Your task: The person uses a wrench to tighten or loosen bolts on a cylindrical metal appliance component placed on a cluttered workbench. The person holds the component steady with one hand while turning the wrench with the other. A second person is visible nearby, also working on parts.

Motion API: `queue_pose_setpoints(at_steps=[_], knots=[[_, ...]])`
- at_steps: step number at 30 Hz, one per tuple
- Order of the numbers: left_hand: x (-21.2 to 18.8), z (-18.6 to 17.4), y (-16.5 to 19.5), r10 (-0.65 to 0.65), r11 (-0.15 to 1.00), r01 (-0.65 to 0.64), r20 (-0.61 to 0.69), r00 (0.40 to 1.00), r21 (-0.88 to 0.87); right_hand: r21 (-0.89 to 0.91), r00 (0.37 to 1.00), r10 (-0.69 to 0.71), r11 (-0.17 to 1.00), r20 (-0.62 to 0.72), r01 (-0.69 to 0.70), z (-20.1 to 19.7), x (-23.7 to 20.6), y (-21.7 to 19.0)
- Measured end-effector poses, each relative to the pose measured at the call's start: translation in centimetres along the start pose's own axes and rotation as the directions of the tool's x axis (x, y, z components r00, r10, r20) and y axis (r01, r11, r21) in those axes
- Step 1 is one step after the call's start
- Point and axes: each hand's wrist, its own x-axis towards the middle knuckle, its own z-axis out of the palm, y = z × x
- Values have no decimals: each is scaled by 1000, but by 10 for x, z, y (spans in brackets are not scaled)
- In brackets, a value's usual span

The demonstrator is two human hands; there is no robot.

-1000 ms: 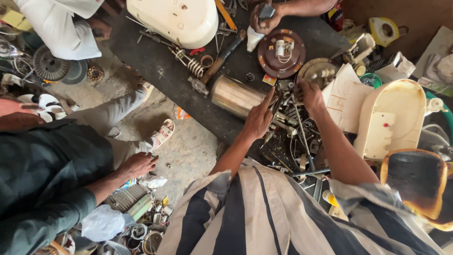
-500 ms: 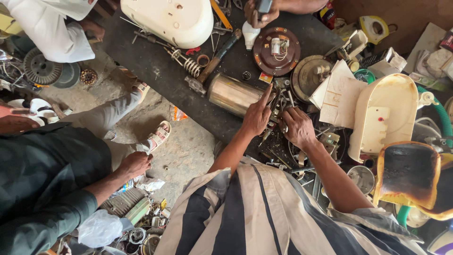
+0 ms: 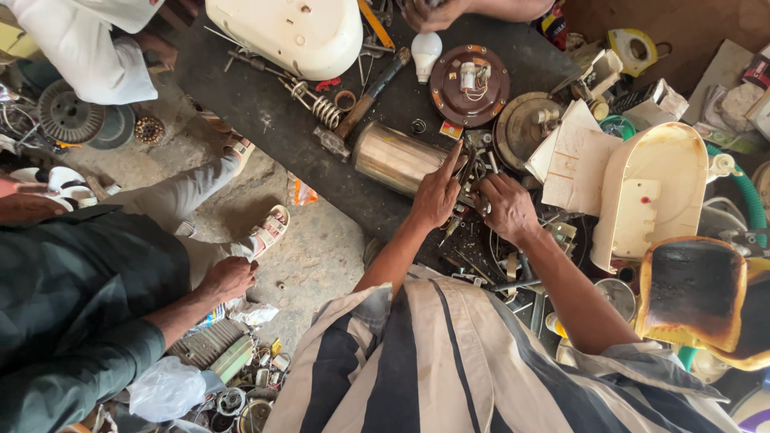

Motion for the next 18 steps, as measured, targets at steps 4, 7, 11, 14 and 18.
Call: queue_pose_setpoints(at_steps=[4,7,11,14,18], knots=[[1,-1,2,-203,979,201,113,973,32,-8,1000,22,1000,0,-22,-4,5,4],[-2,-4,2,-159,986,163,82,984,-41,-25,999,9,1000,-40,-10,-7,10,5],[-5,-5,1,32,999,-33,-11,999,-20,26,997,-43,999,-57,45,-13,17,9],[-7,-3,2,7,1000,-7,-11,1000,-16,35,993,-115,993,-39,116,-14,21,13],[-12,-2,8,-44,999,43,-30,999,-28,91,993,-15,996,113,5,-13,21,26]])
